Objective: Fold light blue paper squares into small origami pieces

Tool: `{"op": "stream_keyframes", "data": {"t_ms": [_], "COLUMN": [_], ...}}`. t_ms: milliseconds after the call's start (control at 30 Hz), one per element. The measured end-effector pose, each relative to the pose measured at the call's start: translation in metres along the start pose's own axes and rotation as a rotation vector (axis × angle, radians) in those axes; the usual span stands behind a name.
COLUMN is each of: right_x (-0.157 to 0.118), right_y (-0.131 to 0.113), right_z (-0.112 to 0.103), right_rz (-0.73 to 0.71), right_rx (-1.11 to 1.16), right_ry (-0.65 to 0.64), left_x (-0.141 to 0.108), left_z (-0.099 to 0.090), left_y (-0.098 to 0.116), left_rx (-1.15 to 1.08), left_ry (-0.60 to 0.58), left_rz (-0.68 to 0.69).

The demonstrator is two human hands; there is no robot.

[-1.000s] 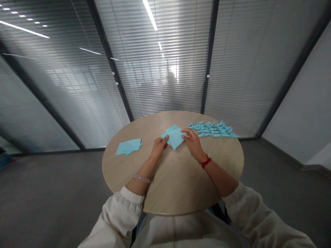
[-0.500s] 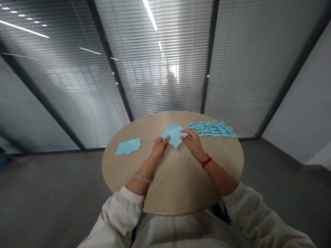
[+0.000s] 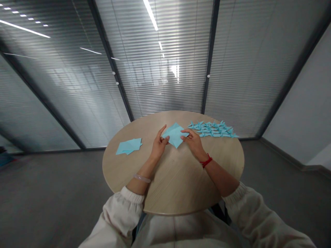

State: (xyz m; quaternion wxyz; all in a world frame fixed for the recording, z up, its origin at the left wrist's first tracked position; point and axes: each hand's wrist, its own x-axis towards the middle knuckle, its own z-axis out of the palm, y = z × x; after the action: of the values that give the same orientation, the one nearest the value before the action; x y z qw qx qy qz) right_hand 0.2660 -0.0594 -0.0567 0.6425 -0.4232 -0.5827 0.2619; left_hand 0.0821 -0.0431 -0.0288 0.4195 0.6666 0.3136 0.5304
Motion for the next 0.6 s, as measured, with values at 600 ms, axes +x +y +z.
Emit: {"op": "stream_keyframes", "data": {"t_ms": [600], "right_x": [-0.002], "right_y": [-0.013], "right_z": [-0.001], "right_rz": [0.039], "right_rx": [-0.029], "right_ry": [0.095], "left_x": [0.003], "left_z": [-0.001], "left_y": [-0.011], "left_rx": [0.124], "left_ry": [-0.066], "left_rz": [0.153]}}
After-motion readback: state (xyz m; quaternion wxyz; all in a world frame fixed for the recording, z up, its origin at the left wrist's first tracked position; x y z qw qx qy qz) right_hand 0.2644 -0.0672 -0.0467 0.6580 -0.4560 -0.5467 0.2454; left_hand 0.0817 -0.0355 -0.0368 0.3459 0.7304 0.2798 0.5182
